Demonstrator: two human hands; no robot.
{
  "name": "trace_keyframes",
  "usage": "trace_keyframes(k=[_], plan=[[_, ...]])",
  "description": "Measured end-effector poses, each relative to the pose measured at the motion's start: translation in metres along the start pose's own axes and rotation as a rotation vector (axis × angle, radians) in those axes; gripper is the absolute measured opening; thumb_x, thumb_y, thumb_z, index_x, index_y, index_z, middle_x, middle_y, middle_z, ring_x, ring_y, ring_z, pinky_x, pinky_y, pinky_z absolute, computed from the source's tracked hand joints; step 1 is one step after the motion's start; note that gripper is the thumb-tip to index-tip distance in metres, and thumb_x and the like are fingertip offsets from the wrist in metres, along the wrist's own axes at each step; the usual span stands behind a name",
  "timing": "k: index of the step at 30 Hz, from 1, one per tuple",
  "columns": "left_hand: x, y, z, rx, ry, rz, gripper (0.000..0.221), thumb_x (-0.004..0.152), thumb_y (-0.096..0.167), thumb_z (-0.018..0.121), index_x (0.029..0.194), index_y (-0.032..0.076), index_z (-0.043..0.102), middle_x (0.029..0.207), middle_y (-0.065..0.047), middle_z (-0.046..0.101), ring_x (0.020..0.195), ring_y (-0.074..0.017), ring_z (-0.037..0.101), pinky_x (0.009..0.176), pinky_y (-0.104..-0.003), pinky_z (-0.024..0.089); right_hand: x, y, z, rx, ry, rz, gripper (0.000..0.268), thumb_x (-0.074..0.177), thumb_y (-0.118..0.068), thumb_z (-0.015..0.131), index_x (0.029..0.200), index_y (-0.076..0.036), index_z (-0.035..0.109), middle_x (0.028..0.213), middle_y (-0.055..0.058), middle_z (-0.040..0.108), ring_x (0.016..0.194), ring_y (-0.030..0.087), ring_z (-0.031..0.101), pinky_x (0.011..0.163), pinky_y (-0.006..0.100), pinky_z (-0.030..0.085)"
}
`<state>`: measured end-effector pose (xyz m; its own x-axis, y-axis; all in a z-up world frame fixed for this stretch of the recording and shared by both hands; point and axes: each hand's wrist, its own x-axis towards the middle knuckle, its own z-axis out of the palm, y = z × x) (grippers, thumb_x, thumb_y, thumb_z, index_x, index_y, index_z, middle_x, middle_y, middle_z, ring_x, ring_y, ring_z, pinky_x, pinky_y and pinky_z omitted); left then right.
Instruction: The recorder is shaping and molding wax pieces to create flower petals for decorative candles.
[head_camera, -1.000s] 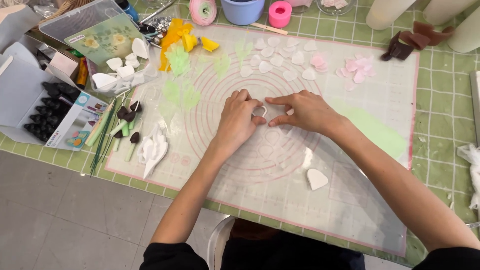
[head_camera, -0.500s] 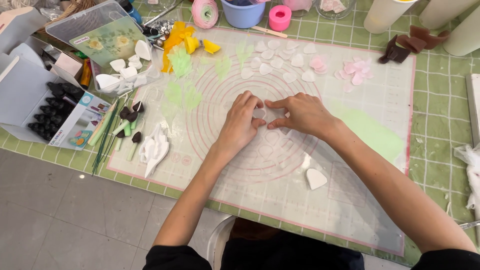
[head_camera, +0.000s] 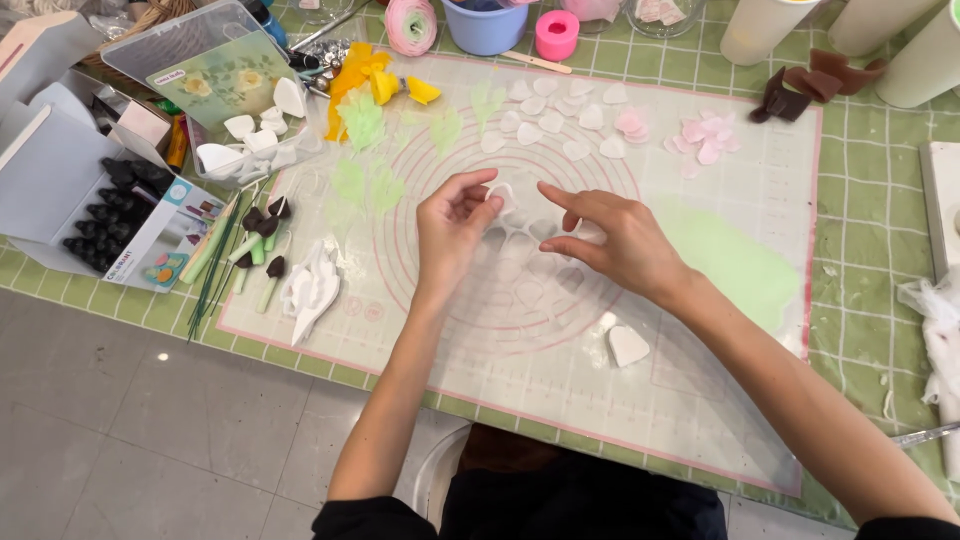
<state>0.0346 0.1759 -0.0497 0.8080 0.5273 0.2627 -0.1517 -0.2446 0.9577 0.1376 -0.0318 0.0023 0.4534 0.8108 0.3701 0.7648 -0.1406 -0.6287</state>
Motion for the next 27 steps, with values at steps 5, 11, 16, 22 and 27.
trace_keyframes(k=[5, 11, 16, 22, 27], plan=[[-0.038, 0.019, 0.025, -0.71, -0.133, -0.28, 0.029, 0.094, -0.004, 0.07, 0.123, -0.002, 0.068, 0.101, -0.004, 0.067, 0.091, -0.0121, 0.067, 0.08, -0.029, 0.057, -0.023, -0.023, -0.008, 0.099, 0.12, -0.137, 0.058, 0.083, -0.014, 0.083, 0.138, -0.011, 0.065, 0.094, 0.008, 0.07, 0.085, 0.022, 0.065, 0.075, 0.034, 0.054], [-0.074, 0.044, 0.053, -1.048, -0.365, -0.428, 0.025, 0.098, -0.002, 0.068, 0.122, 0.0, 0.062, 0.103, -0.011, 0.07, 0.089, -0.017, 0.069, 0.077, -0.029, 0.055, -0.061, -0.028, -0.028, 0.283, 0.083, -0.025, 0.043, 0.086, -0.008, 0.08, 0.128, -0.012, 0.073, 0.085, 0.003, 0.07, 0.078, 0.014, 0.065, 0.067, 0.027, 0.053], [-0.086, 0.051, 0.064, -1.003, -0.498, -0.459, 0.02, 0.097, -0.003, 0.07, 0.116, 0.0, 0.062, 0.096, -0.011, 0.071, 0.08, -0.0182, 0.071, 0.071, -0.031, 0.056, -0.089, -0.025, -0.042, 0.352, 0.001, 0.063, 0.044, 0.081, -0.008, 0.082, 0.125, -0.014, 0.075, 0.082, 0.002, 0.071, 0.071, 0.009, 0.065, 0.059, 0.024, 0.052], [-0.093, 0.058, 0.07, -0.886, -0.554, -0.475, 0.02, 0.093, -0.002, 0.074, 0.109, -0.001, 0.063, 0.094, -0.011, 0.072, 0.074, -0.019, 0.072, 0.064, -0.031, 0.057, -0.104, -0.022, -0.043, 0.36, 0.019, 0.064, 0.042, 0.08, -0.009, 0.082, 0.121, -0.015, 0.076, 0.08, 0.001, 0.066, 0.069, 0.008, 0.062, 0.059, 0.023, 0.051], [-0.093, 0.059, 0.07, -0.814, -0.547, -0.443, 0.017, 0.093, -0.002, 0.075, 0.106, -0.001, 0.063, 0.091, -0.012, 0.072, 0.073, -0.0178, 0.071, 0.064, -0.03, 0.057, -0.106, -0.025, -0.043, 0.323, 0.011, 0.104, 0.041, 0.079, -0.01, 0.084, 0.119, -0.015, 0.078, 0.078, 0.001, 0.066, 0.066, 0.008, 0.059, 0.056, 0.024, 0.048]])
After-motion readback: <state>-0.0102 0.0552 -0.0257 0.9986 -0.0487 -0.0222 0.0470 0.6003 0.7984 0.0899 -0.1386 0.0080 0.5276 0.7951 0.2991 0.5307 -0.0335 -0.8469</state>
